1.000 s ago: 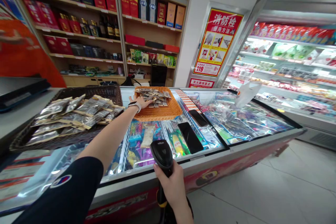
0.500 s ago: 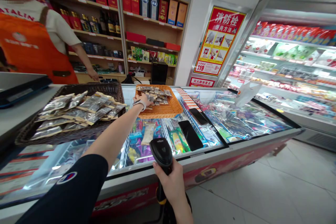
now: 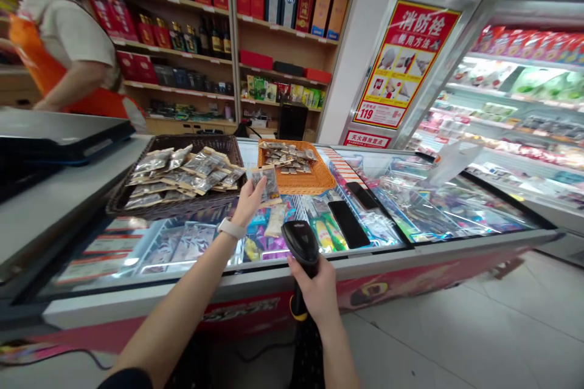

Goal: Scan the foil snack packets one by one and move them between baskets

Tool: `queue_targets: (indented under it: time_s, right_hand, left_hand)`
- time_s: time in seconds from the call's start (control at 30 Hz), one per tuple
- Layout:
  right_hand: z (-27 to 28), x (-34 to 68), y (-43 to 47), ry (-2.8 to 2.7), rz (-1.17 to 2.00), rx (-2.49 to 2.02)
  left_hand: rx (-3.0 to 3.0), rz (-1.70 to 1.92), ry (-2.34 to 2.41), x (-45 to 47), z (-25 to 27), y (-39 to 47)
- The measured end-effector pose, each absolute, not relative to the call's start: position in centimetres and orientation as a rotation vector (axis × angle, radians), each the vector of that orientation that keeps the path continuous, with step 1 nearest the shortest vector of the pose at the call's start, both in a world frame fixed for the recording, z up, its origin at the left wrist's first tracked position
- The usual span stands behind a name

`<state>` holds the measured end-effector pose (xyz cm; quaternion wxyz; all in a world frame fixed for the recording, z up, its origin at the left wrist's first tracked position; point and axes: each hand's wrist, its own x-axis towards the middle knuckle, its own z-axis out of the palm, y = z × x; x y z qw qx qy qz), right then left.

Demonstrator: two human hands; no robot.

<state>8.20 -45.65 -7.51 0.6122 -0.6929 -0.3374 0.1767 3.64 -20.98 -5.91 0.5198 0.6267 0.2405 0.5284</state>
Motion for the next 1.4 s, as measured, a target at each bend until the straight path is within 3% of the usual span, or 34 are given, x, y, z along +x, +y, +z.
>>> queue_targets:
  time_s: [0.37, 0.6, 0.87, 1.13, 1.4]
  right_hand:
    - [-7.7, 3.5, -47.0, -0.828, 0.307, -1.631]
    - [-7.8, 2.2, -47.9, -0.849, 0.270, -1.660]
    - [-7.8, 2.7, -48.3, -0.864, 0.278, -1.676]
    - [-8.2, 4.3, -48.2, -0.909, 0.284, -1.648]
    - [-8.7, 4.5, -48.0, -0.910, 0.399, -1.598]
  left_hand:
    - [1.281, 0.984, 0.502, -1.4, -9.3, -24.0]
    - [1.478, 0.786, 0.416, -1.4, -9.8, -23.9]
    - [1.757, 1.004, 0.581, -1.7, -9.2, -23.7]
    - [1.432, 1.214, 0.572, -2.0, -7.8, -23.2]
    - [1.456, 1.192, 0.718, -2.2, -7.4, -23.7]
